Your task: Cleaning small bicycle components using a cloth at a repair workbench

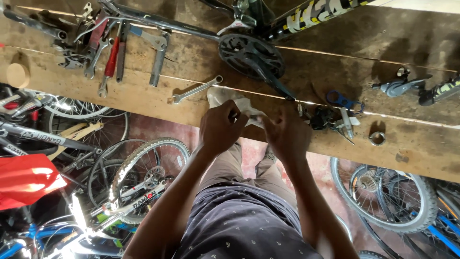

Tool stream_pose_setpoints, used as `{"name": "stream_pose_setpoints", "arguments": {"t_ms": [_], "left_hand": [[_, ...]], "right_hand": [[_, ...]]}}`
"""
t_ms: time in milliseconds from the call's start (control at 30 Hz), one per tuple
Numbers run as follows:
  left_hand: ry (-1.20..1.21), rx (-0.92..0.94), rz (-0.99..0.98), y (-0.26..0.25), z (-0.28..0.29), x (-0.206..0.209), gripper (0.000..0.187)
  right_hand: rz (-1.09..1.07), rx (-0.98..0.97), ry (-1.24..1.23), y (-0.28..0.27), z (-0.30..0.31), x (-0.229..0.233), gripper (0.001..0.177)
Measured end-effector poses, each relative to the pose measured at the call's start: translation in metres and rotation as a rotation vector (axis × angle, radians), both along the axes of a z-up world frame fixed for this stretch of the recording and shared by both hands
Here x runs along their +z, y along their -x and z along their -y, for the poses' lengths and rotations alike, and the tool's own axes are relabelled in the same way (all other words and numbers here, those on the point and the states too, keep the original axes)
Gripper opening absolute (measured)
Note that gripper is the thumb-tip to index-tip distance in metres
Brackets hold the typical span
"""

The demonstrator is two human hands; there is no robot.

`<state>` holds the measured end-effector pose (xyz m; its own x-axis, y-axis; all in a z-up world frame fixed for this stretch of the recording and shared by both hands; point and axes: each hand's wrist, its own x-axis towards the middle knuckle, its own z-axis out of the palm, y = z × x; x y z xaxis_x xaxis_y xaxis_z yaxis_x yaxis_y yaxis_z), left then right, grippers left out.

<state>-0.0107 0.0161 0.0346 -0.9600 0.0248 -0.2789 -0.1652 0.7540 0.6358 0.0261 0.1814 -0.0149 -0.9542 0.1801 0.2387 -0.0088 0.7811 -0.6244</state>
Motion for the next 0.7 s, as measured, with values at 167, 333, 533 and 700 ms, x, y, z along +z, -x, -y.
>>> {"name": "stream_pose_setpoints", "arguments": {"t_ms": [167, 333, 533, 700], "left_hand": [[-0.009, 0.032, 0.02, -0.002, 0.005, 0.008, 0.02], [-0.023, 0.078, -0.002, -0.005, 0.014, 0.014, 0.021], [-0.141, 0.158, -0.018, -0.007, 0.02, 0.011, 0.018], [-0.153, 0.188, -0.014, -0.003, 0.021, 0.017, 0.02]], "right_hand": [[0.2, 0.049, 0.114, 0.005, 0.002, -0.01, 0.024], [0.155, 0.02, 0.235, 0.005, 0.003, 0.0, 0.02], [0.183, 0.037, 0.303, 0.007, 0.007, 0.019, 0.021], [0.156, 0.049, 0.355, 0.011, 0.011, 0.028, 0.019]]}}
